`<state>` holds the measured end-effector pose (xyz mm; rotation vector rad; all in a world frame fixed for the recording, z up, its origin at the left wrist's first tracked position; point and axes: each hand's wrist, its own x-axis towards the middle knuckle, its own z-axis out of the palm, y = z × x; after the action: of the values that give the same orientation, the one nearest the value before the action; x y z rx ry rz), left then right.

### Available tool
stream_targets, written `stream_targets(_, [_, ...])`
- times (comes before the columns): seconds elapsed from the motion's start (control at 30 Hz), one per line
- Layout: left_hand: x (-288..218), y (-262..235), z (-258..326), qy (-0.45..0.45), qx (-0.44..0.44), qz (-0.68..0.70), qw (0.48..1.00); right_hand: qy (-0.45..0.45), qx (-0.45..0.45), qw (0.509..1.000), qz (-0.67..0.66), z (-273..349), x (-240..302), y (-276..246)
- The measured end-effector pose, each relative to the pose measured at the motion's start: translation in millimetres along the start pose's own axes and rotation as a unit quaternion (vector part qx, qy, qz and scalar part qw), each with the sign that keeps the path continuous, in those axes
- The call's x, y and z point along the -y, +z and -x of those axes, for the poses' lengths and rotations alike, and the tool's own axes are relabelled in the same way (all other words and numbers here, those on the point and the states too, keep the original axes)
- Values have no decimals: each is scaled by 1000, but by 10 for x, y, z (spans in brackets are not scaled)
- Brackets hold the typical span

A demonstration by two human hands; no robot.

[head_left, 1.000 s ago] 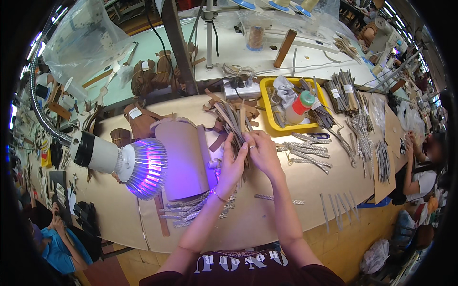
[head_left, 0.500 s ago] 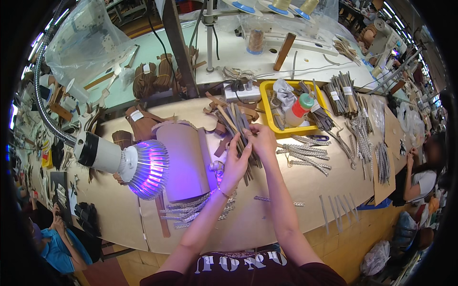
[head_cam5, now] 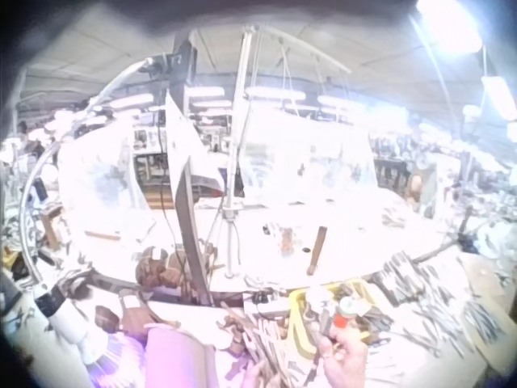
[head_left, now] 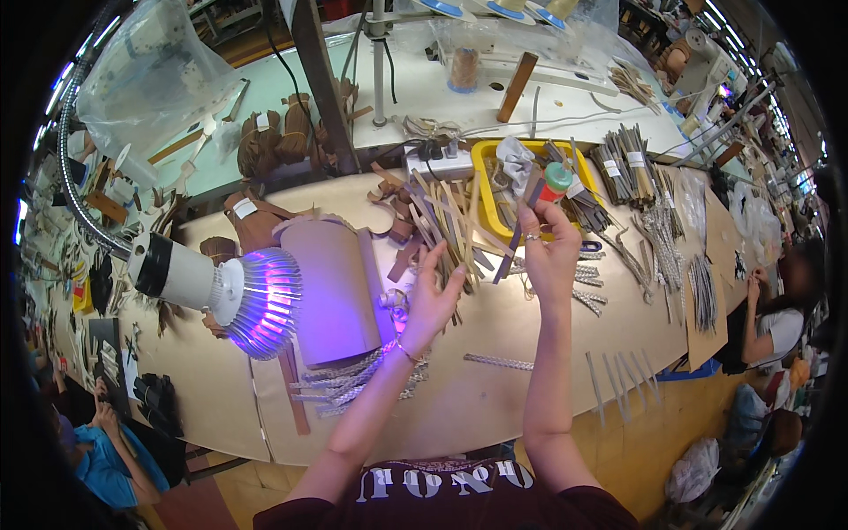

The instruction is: The person repeatedly picks up braided cords and thin wooden sticks from a workbench, inserts the sticks into the cord ends, and places the assembled units on the table. The process is repeated multiple times with consistent hand motions.

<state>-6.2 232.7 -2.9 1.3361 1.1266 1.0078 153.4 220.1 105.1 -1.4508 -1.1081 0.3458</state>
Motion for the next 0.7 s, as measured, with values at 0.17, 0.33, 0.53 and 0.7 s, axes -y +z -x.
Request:
stream_targets(0.17, [-111,-68,153,43,-13,-53,998,-34,151,977,144,152,-103,-79])
stream_targets(0.33, [-293,-139,454,58,-23,-75,995,0,159,950,268,420,-442,-17])
stream_targets(0.53, [-537,-171,693,33,13,84,996,157,208,965,31,792,-117,-345])
stream_targets(0.7, [-768,-167,848,-23,56,198,978,250,233,935,-91,1076,269,-525])
